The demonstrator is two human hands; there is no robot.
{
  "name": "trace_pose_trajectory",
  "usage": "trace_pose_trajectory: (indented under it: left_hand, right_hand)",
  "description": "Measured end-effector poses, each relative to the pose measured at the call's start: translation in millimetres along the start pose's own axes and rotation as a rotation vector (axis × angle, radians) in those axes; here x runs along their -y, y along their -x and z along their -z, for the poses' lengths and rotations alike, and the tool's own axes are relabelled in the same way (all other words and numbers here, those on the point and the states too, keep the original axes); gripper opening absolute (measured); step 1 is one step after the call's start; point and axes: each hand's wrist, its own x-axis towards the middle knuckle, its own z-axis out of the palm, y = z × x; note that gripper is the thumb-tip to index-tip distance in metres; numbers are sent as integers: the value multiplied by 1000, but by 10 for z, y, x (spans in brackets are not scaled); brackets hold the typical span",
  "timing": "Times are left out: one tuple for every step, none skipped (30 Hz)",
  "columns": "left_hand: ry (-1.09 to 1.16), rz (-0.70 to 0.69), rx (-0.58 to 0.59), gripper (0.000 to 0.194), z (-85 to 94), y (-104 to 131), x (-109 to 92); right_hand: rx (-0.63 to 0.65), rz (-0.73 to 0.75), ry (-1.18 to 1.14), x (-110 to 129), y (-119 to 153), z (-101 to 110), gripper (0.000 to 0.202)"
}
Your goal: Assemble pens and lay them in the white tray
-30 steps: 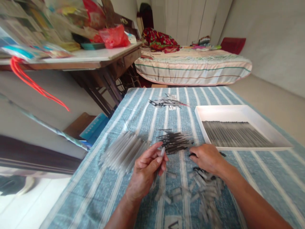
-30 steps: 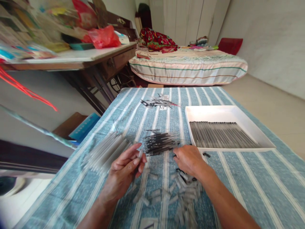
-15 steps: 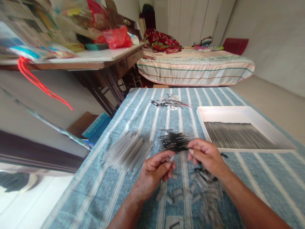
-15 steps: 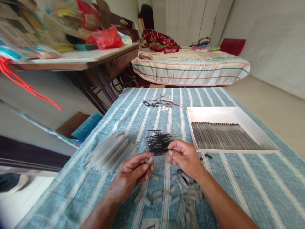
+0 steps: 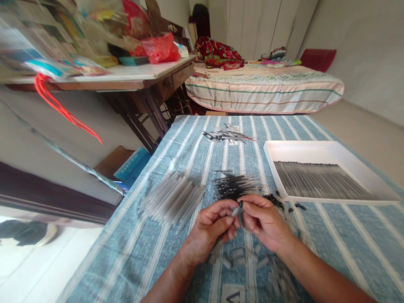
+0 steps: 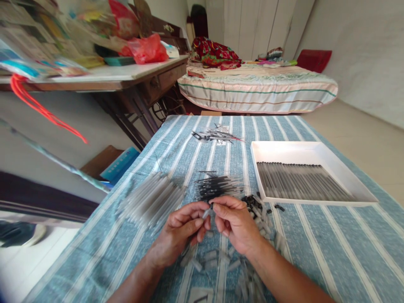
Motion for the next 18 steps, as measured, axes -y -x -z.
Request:
trace_pose_trajectory:
  left_hand:
    - [24, 7, 3, 25, -3, -2, 6]
    - [44, 14, 7, 24, -7, -4, 11]
    - [60, 17, 12, 23, -11, -6, 15]
    - [73, 18, 18, 22, -15, -8, 18]
    - [85, 17, 23, 22, -19, -9, 21]
    - [96, 15, 25, 22, -22, -10, 23]
    - [104, 14, 26, 22, -24, -10, 25]
    - [108, 13, 25, 22, -25, -11, 26]
    - [109, 13, 24, 22, -25, -12, 29]
    - [108, 13, 23, 22, -24, -13, 31]
    - [106, 12, 25, 22, -23, -14, 34]
    - [105, 13, 26, 22, -21, -15, 36]
    - [106, 14, 26, 22, -19, -16, 39]
    - [108, 17, 25, 22, -18, -17, 40]
    - [110, 19, 22, 23, -18, -18, 40]
    - [115, 19, 19, 22, -19, -18, 39]
    - [121, 19, 19, 22, -21, -19, 36]
    - [129, 18, 21, 21, -24, -19, 32]
  right_hand:
    - [9, -13, -20, -10, -1, -5, 17]
    - [17, -22, -37, -18, -2, -10, 17]
    - [26, -27, -55, -26, -2, -16, 17]
    - [35, -32, -72, -32, -2, -21, 17]
    - [42, -37, -88, -38, -2, -24, 17]
    - [44, -42, -103, -44, -2, -25, 16]
    - [44, -48, -115, -50, 0, -25, 17]
    - [42, -53, -122, -56, 1, -22, 17]
    - [38, -57, -123, -60, 3, -19, 18]
    - [33, -59, -122, -65, 5, -16, 19]
    - [31, -59, -119, -69, 7, -14, 19]
    - [31, -59, -117, -72, 10, -13, 19]
    - [33, -60, -116, -75, 12, -14, 19]
    - [37, -60, -115, -78, 13, -16, 19]
    - [43, -59, -117, -81, 14, -20, 18]
    - [51, -59, -120, -83, 14, -23, 18]
    - [56, -59, -122, -85, 14, -27, 17]
    - [60, -59, -123, -86, 14, -30, 18]
